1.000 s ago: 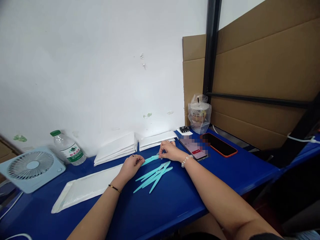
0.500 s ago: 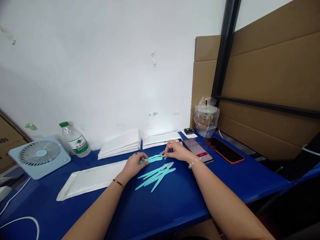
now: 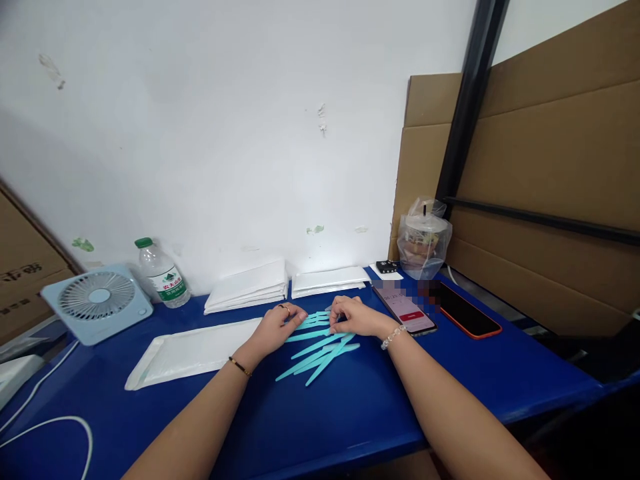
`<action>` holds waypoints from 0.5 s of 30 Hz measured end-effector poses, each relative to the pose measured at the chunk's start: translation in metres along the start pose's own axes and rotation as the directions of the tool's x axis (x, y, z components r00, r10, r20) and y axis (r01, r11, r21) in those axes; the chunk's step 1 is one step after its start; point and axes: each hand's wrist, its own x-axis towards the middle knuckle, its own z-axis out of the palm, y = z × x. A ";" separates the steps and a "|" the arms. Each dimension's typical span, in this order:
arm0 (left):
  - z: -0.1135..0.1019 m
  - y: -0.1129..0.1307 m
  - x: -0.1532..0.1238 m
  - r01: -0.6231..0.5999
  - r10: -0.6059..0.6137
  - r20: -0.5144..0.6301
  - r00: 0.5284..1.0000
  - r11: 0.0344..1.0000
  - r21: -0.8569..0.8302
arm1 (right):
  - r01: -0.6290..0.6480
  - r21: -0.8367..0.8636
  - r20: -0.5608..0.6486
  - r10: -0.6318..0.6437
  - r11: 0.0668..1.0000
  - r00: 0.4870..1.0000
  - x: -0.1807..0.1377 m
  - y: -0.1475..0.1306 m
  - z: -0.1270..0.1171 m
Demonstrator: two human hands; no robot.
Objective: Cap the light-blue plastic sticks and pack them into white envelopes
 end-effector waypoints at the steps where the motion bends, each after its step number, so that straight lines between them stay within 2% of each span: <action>1: -0.001 0.003 -0.001 -0.017 0.017 0.040 0.999 1.000 -0.006 | -0.014 0.013 -0.024 0.014 1.000 1.000 0.001 -0.001 0.001; 4: 0.001 0.008 -0.002 -0.028 0.025 0.107 0.994 0.999 0.026 | -0.059 0.059 -0.081 0.064 0.996 0.995 0.002 0.001 0.001; 8: 0.003 0.002 0.001 0.038 -0.042 0.034 0.999 0.991 0.126 | -0.102 0.024 -0.153 0.105 0.994 0.983 0.002 0.009 -0.004; 12: 0.004 -0.006 0.002 0.073 -0.073 -0.003 0.997 0.990 0.121 | -0.174 -0.023 -0.209 0.165 0.985 0.964 -0.001 0.014 -0.010; 15: 0.008 -0.008 0.001 0.056 -0.054 -0.022 0.998 0.989 0.135 | -0.118 -0.045 -0.215 0.106 0.992 0.971 -0.004 0.011 -0.011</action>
